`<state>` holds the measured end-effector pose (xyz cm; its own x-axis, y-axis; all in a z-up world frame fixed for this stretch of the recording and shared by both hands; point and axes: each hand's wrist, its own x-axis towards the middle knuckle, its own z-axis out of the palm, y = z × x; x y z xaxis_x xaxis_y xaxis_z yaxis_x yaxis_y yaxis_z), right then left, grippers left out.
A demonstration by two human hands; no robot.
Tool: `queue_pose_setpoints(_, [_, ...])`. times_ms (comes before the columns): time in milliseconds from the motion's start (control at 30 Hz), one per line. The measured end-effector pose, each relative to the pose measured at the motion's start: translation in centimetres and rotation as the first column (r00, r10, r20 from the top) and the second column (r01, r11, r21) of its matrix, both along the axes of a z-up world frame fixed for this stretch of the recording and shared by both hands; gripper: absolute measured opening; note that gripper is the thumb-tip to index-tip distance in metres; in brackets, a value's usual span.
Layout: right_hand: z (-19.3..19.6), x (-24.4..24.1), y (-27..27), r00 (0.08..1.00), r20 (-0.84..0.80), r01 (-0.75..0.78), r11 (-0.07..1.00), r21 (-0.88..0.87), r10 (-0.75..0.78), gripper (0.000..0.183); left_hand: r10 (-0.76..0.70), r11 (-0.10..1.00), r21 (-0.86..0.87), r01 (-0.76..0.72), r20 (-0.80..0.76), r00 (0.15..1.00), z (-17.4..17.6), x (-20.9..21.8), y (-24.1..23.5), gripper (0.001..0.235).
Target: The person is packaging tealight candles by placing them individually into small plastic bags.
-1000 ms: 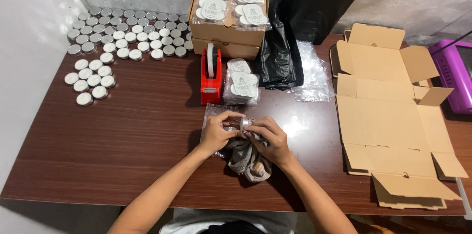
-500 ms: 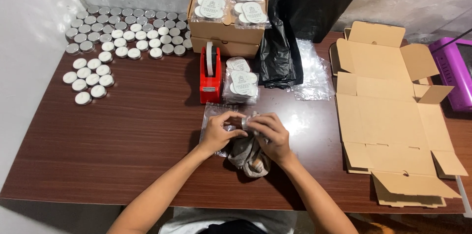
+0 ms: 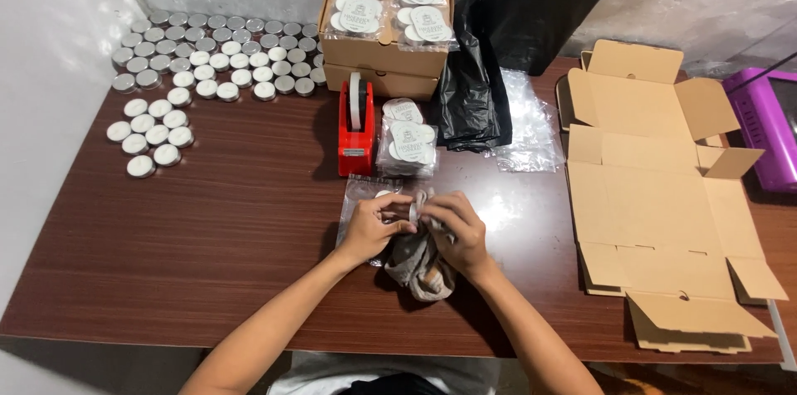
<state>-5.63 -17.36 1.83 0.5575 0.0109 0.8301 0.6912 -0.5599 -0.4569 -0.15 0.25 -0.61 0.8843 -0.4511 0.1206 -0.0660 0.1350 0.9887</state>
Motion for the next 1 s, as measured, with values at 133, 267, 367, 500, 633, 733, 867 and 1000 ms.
queue_pose_setpoints(133, [-0.2, -0.6, 0.1, 0.998, 0.043, -0.035, 0.999, 0.013, 0.035, 0.012, -0.065, 0.995, -0.091, 0.050, -0.169, 0.983, -1.6, -0.2, -0.1, 0.057])
queue_pose_setpoints(267, [-0.1, 0.3, -2.2, 0.999, 0.039, -0.016, 0.996, -0.086, 0.019, 0.012, -0.112, 0.990, -0.104, 0.100, -0.119, 0.987, 0.0, -0.4, 0.2, 0.056])
queue_pose_setpoints(367, [0.3, 0.9, -5.6, 0.996, 0.029, 0.088, 0.978, -0.191, -0.084, 0.013, -0.128, 0.992, 0.005, 0.128, 0.025, 0.991, 2.4, -0.3, 1.1, 0.056])
queue_pose_setpoints(500, [1.1, -0.1, -9.5, 0.775, 0.064, 0.514, 0.569, -0.642, -0.629, 0.026, -0.235, 0.907, 0.416, 0.066, 0.370, 0.899, 6.7, 0.2, 3.8, 0.049])
queue_pose_setpoints(633, [1.7, 0.4, -5.7, 0.803, 0.209, 0.554, 0.570, -0.607, -0.558, 0.026, -0.264, 0.766, 0.632, -0.112, 0.470, 0.842, 5.8, 0.2, 5.0, 0.051])
queue_pose_setpoints(733, [0.0, -0.5, -1.2, 0.985, 0.085, 0.171, 0.771, -0.614, -0.151, 0.022, -0.309, 0.695, 0.711, -0.109, 0.432, 0.847, 4.3, -0.5, 5.1, 0.061])
queue_pose_setpoints(867, [-1.0, -0.9, 1.5, 0.998, -0.013, -0.054, 0.758, -0.649, 0.060, 0.011, -0.362, 0.617, 0.777, -0.124, 0.419, 0.833, 3.2, -1.5, 5.9, 0.065])
queue_pose_setpoints(1000, [-3.2, -0.5, 1.4, 0.984, -0.163, -0.158, 0.796, -0.584, 0.076, 0.015, -0.386, 0.605, 0.765, -0.219, 0.523, 0.760, 2.8, -2.6, 7.5, 0.075])
